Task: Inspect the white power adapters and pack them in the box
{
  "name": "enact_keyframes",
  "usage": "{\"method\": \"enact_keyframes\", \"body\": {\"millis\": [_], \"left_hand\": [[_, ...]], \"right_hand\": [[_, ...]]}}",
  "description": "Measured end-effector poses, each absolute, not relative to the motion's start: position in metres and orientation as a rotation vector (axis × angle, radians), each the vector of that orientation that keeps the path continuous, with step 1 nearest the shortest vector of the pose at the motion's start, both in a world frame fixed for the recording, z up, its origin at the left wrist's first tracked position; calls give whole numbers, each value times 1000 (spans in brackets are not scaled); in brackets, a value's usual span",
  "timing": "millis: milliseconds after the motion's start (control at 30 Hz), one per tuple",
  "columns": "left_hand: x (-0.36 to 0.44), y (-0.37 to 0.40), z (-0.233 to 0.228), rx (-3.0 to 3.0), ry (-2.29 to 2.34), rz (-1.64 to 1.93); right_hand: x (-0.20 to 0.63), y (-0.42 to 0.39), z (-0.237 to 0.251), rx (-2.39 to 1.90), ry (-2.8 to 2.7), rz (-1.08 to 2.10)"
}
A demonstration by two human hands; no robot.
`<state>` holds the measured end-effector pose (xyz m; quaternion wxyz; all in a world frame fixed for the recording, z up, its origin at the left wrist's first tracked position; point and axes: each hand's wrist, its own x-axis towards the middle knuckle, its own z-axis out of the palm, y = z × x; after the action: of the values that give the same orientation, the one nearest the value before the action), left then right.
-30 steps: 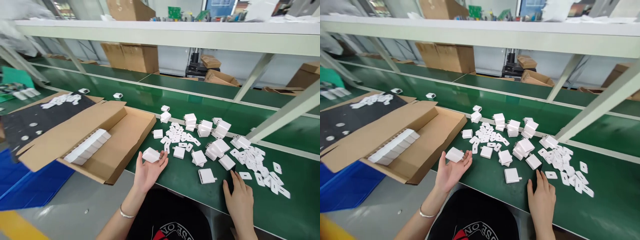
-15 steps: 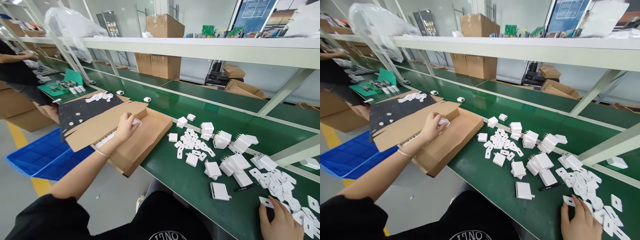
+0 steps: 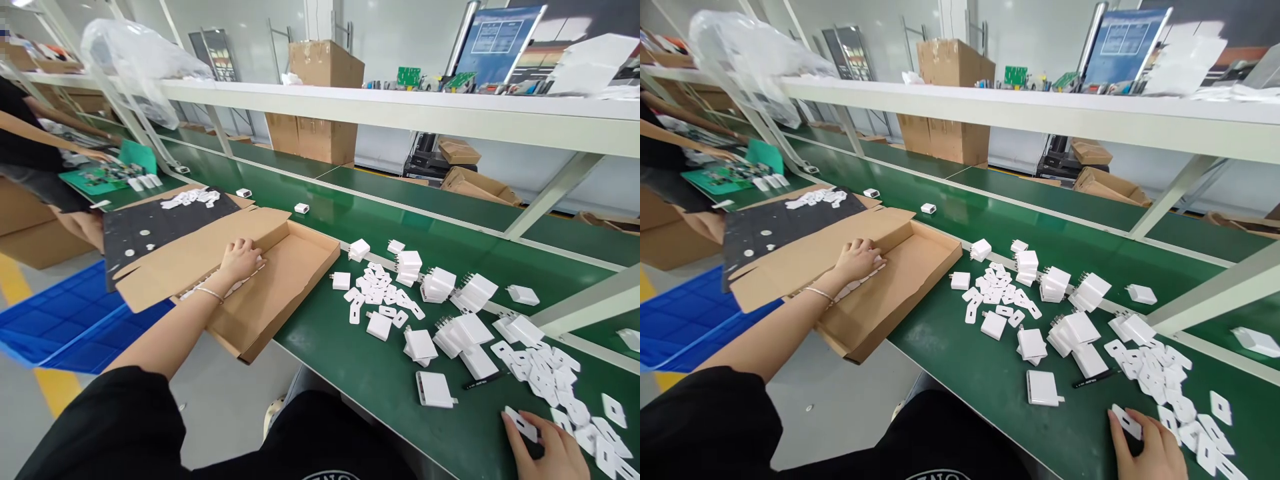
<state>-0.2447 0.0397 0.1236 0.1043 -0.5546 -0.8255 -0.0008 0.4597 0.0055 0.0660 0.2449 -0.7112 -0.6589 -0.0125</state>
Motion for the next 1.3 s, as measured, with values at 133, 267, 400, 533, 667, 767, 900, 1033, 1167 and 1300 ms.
{"method": "enact_keyframes", "body": {"millis": [133, 267, 400, 533, 667, 767, 900, 1033, 1167, 1300], "left_hand": [[-204, 55, 131, -1707, -2348, -87], [-133, 74, 137, -2077, -2106, -168], [-79, 93, 132, -2399, -1894, -148], [-63, 110, 124, -2535, -1866, -67], [-61, 110, 129, -2604, -1875, -120], [-54, 89, 140, -2653, -1873, -282], [-33, 42, 154, -2827, -2015, -1008], [-5, 0, 163, -2962, -2167, -2013], [18, -21, 164, -2870, -1896, -2815], [30, -33, 168, -2901, -1843, -2366]], "right_hand": [[443, 1, 76, -2008, -1659, 60], [437, -4, 83, -2104, -1540, 94], [440, -8, 87, -2218, -1417, 157], [445, -11, 87, -2256, -1371, 174], [446, -10, 86, -2223, -1358, 196], [446, -10, 82, -2199, -1393, 203], [451, -12, 75, -2109, -1458, 193], [460, -9, 77, -2134, -1431, 346], [457, -11, 88, -2114, -1330, 346], [445, -23, 101, -1994, -1238, 346]]}}
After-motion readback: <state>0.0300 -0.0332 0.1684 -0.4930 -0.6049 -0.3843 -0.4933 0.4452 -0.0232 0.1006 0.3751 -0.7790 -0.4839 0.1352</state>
